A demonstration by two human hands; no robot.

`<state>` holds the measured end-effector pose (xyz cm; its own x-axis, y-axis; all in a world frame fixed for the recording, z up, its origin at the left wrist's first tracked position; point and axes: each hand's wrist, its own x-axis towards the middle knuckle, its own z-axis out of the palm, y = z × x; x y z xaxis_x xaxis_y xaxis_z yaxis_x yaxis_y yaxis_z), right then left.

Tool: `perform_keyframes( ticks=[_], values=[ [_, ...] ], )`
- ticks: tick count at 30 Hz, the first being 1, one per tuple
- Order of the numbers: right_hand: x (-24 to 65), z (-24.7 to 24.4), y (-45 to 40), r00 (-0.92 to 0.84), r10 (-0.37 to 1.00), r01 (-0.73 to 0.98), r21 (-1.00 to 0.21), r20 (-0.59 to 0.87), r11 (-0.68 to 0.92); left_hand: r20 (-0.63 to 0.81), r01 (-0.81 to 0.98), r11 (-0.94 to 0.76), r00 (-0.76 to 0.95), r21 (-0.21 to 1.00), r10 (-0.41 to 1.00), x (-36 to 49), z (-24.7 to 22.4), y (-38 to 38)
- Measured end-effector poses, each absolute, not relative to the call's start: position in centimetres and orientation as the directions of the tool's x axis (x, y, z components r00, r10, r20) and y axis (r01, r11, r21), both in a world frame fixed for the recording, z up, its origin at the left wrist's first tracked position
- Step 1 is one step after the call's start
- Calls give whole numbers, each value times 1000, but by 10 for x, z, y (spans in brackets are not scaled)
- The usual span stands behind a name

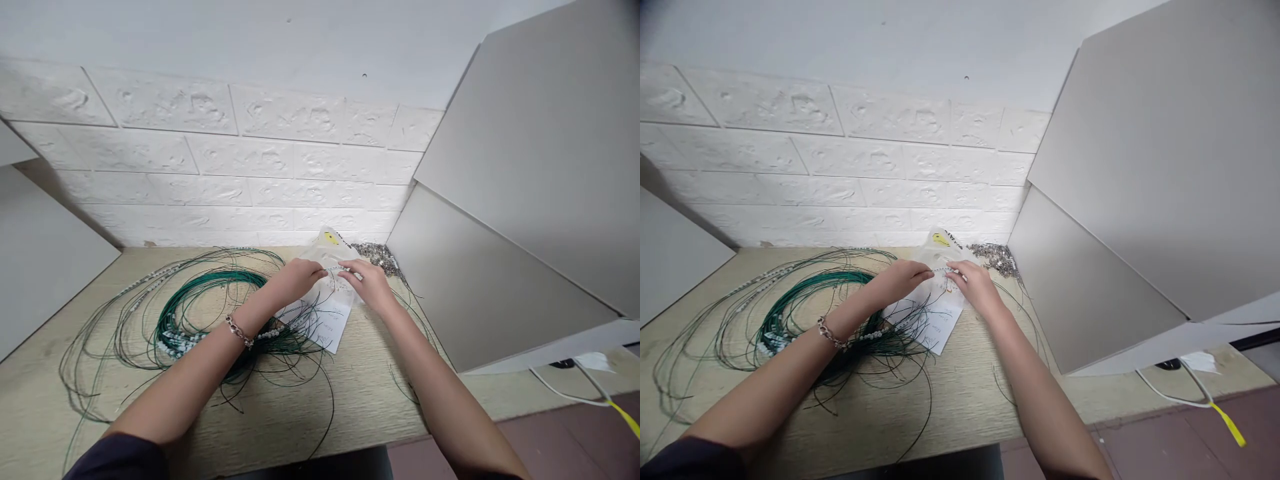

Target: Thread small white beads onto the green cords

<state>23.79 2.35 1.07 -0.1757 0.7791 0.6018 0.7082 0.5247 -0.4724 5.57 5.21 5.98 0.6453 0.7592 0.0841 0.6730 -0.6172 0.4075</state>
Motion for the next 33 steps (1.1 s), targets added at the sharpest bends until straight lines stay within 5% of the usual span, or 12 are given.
perform_keyframes(
  ticks=[5, 12, 24, 33],
  values=[
    [248, 16, 23, -164, 861, 643, -609, 482, 464, 126, 647, -646, 660, 405, 740, 47, 61, 54],
    [243, 18, 20, -148, 889, 644, -640, 433, 419, 157, 632, -681, 680, 370, 716, 47, 61, 54],
    [250, 21, 20, -122, 908, 582, -712, 401, 393, 152, 571, -574, 618, 587, 771, 41, 58, 63],
    [236, 11, 23, -192, 841, 708, -522, 506, 476, 175, 634, -572, 576, 520, 798, 45, 52, 59]
  ],
)
